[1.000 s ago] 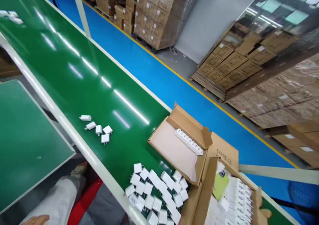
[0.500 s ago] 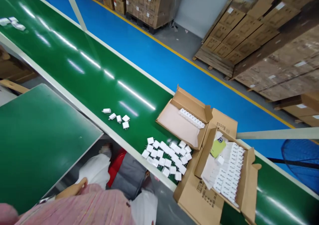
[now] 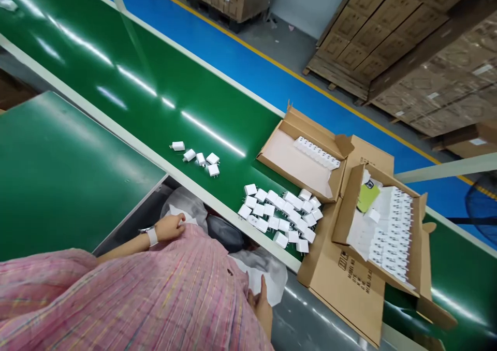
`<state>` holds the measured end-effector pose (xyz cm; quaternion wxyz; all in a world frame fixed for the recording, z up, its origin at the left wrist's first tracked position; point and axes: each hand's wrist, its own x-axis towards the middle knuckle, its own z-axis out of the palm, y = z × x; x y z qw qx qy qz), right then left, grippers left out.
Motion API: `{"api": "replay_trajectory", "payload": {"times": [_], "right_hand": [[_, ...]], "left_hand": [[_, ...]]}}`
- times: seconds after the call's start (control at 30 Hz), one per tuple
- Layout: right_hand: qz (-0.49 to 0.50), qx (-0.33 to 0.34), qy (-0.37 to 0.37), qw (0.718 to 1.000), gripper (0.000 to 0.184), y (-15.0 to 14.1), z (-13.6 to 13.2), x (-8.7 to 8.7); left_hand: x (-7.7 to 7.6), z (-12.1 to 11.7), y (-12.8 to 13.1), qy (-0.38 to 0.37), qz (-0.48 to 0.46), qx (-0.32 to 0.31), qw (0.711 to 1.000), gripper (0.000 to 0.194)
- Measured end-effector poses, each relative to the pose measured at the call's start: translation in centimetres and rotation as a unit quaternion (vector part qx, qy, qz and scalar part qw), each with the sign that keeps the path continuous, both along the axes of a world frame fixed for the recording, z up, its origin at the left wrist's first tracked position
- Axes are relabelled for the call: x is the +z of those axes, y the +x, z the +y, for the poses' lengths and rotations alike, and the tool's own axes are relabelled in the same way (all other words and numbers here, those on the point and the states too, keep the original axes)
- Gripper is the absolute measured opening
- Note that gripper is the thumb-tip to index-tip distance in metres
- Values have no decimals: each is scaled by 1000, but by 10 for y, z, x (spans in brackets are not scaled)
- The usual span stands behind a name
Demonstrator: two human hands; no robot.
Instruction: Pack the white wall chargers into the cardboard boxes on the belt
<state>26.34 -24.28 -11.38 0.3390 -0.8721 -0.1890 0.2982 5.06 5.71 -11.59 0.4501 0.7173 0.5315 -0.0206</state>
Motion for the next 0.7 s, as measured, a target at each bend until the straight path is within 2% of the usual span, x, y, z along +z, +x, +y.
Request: {"api": "replay_trajectory", "payload": {"times": [0.1,0.13,0.23,0.27,0.33,0.47,0.57,0.7], "right_hand": [[73,-65,146,984,56,13,23,-15],[131,-78,214,965,55,16,33,-16],[301,-70,367,877,54,22,68,-15],[332,-54,394,855,54,22,78,-14],[361,-20,418,833,55,21,94,-12],[357,26,435,826,58,17,108,-9],[327,45,431,839,58,16,109,-9],[291,63,411,862,61,19,108,-13]], "left_hand": [[-19,10,32,-6,-97,-44,994,21],[-21,9,46,-21,-174,-58,983,28],[-19,-8,90,-62,-391,-81,915,39],[-16,-16,103,-57,-430,-85,897,40],[-9,-31,123,-27,-473,-70,878,41],[1,-47,139,-7,-497,-47,866,44],[3,-49,139,-4,-507,-35,861,43],[-1,-48,137,-12,-500,-22,866,41]]}}
